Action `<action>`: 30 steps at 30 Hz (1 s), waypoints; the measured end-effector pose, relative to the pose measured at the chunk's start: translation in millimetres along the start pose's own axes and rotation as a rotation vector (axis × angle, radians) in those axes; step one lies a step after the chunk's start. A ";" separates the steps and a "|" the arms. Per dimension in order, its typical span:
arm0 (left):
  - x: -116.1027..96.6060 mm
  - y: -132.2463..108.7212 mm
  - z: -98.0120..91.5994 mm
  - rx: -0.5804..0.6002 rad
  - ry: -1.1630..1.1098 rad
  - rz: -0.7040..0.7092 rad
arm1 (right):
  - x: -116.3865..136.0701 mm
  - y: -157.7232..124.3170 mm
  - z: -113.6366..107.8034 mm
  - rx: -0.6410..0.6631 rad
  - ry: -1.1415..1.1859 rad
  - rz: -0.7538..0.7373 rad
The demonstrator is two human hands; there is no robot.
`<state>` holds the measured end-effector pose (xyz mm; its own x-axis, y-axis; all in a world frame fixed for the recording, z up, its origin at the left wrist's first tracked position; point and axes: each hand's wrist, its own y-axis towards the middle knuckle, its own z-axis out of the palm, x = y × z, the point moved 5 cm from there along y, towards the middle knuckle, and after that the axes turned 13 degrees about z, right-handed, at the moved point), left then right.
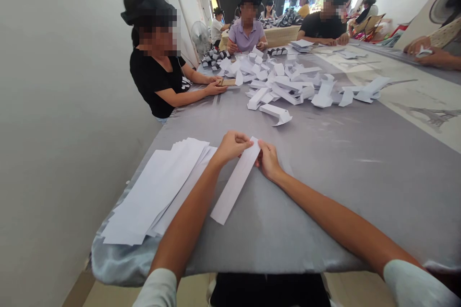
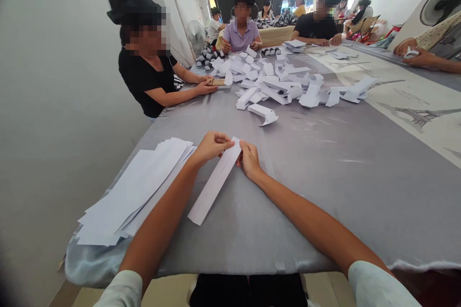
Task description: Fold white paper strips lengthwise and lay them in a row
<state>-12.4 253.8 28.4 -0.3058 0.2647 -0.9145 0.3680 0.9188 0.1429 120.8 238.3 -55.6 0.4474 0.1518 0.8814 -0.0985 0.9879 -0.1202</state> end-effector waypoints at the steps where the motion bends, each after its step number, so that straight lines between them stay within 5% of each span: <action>1: 0.9 -0.1 0.1 -0.001 -0.005 0.003 | 0.2 0.1 -0.1 -0.003 -0.001 -0.001; 8: 1.5 2.0 -0.7 -0.070 -0.013 0.052 | 1.3 -1.1 3.9 0.026 -0.007 0.042; 15: 0.0 6.9 -22.9 -0.532 -0.092 0.123 | 3.2 -10.4 15.2 0.231 -0.244 0.030; 18: -0.4 7.0 -31.0 -0.602 -0.121 0.125 | 2.1 -10.4 14.7 0.221 -0.256 0.034; 21: 2.4 7.1 -30.1 -0.474 -0.164 0.044 | 2.8 -6.2 8.4 0.103 -0.205 -0.007; 26: 11.4 -1.0 -5.1 0.205 -0.092 -0.164 | 2.2 -1.6 0.1 -0.037 -0.149 -0.042; 28: 12.9 -1.5 -5.0 0.221 -0.094 -0.157 | 3.4 -3.1 -0.6 -0.059 -0.141 -0.054; 30: 13.9 2.7 -14.1 0.022 -0.103 -0.116 | 5.6 -6.1 1.3 -0.038 -0.137 -0.071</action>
<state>-28.1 264.0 21.4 -0.2564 0.1244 -0.9585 0.3545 0.9347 0.0265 122.7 233.1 -49.4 0.3259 0.0780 0.9422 -0.0364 0.9969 -0.0699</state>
